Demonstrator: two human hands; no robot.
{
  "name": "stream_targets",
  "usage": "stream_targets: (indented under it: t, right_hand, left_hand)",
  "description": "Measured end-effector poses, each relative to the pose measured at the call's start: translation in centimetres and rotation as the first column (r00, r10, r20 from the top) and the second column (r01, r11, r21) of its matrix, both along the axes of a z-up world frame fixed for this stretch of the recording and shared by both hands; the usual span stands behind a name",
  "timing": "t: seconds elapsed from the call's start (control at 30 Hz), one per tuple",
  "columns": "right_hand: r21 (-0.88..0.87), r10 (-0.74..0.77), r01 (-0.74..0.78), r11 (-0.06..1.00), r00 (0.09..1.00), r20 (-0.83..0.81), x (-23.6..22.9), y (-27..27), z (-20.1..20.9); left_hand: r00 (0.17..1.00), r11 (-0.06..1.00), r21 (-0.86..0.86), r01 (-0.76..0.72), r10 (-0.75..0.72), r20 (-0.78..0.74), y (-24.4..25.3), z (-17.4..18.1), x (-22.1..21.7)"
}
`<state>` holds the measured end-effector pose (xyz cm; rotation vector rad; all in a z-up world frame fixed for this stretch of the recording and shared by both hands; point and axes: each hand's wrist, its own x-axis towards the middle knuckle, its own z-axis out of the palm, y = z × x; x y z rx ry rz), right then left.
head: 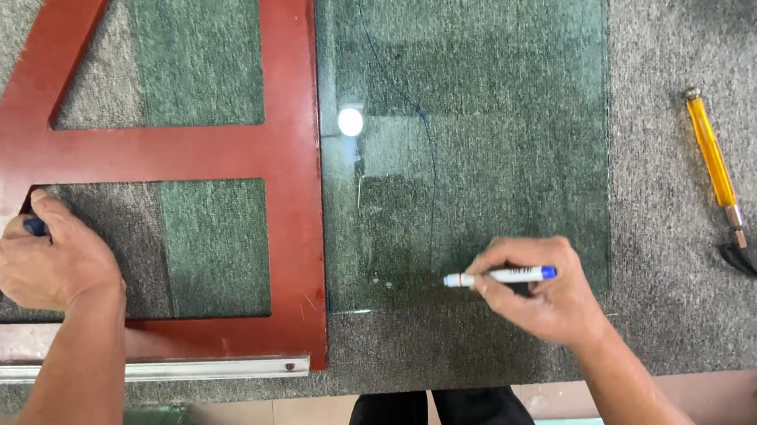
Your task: Using a large triangle square and a marker to draw lines on a glass sheet for fabrication.
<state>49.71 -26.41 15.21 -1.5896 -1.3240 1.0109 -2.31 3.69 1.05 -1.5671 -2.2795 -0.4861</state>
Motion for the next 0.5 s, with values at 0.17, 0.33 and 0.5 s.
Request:
stream_targets:
  t: [0.17,0.33,0.5]
  right_hand:
    - [-0.113,0.082,-0.104,0.988,0.980,-0.183,-0.3,-0.2,1.0]
    - [-0.205,-0.108,0.059,0.977,0.965,-0.238,-0.7,-1.7,1.3]
    - [0.009,-0.589,0.591,0.807,0.806,-0.066,4.7,0.7,1.1]
  left_hand:
    - [0.997,0.997,-0.051,0.065,-0.066,-0.026,-0.6,1.1,1.6]
    - [0.995,0.991,-0.131,0.029,-0.042,-0.093,-0.9,1.4,1.7]
    - [0.981,0.988,-0.083,0.134,-0.144,-0.132,-2.1,0.1,1.2]
